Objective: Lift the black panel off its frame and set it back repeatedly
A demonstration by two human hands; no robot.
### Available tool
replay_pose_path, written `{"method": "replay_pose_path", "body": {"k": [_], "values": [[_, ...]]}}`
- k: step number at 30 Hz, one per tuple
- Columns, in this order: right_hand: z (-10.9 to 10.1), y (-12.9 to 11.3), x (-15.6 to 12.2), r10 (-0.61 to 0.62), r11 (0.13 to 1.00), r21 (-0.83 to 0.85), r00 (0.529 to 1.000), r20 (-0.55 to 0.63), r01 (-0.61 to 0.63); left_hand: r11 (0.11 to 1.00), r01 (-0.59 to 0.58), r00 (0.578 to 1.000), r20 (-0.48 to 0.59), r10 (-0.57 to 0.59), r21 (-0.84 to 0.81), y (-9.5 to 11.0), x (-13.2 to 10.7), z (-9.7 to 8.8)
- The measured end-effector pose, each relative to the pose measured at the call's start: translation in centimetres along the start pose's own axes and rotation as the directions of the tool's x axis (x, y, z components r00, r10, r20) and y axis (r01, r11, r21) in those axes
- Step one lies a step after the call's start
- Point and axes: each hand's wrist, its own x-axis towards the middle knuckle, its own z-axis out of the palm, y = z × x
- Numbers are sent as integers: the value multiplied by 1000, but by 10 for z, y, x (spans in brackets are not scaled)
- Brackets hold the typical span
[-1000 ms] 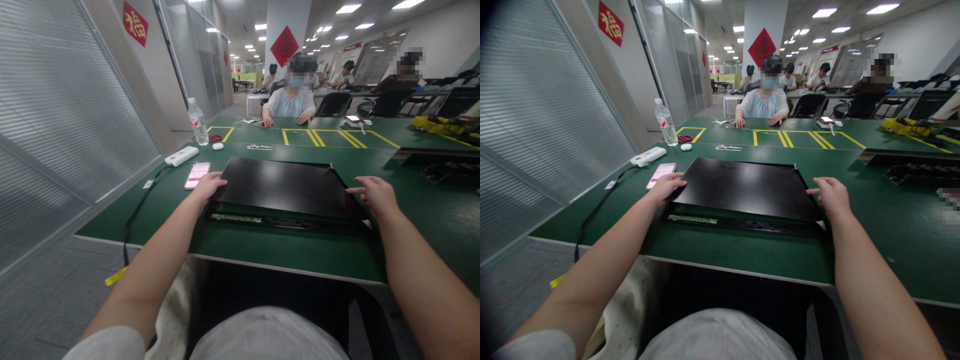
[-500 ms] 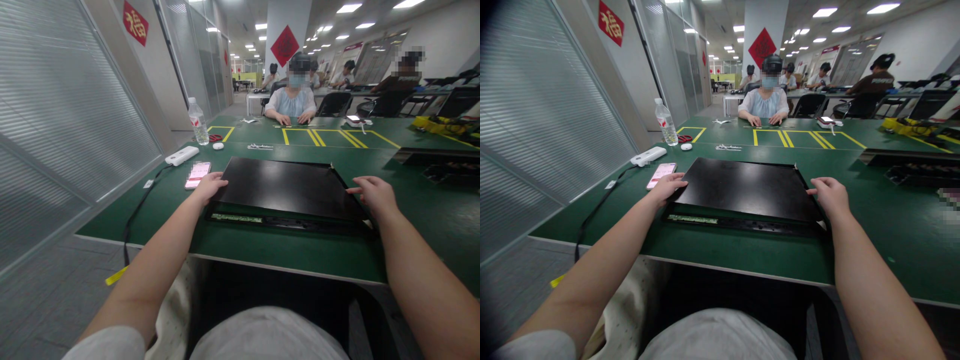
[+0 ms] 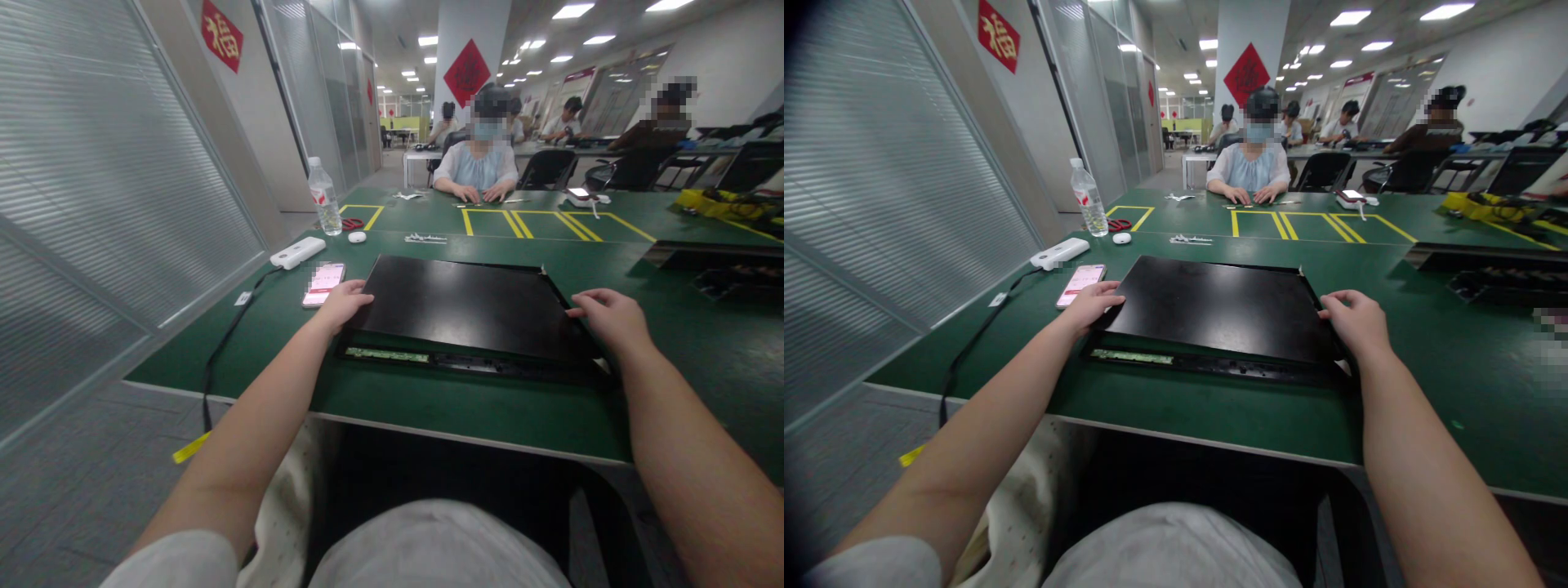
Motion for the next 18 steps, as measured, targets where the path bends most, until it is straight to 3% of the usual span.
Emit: {"method": "replay_pose_path", "body": {"k": [4, 18], "values": [[-1, -6, -3, 37, 998, -58, 999, -1, -37, 1000, -7, 1000, -5, 7, 10, -1, 0, 0], [-2, -9, -3, -22, 989, -148, 1000, 2, 22, 1000, -7, 1000, 12, 7, -25, -3, 2, 1]]}}
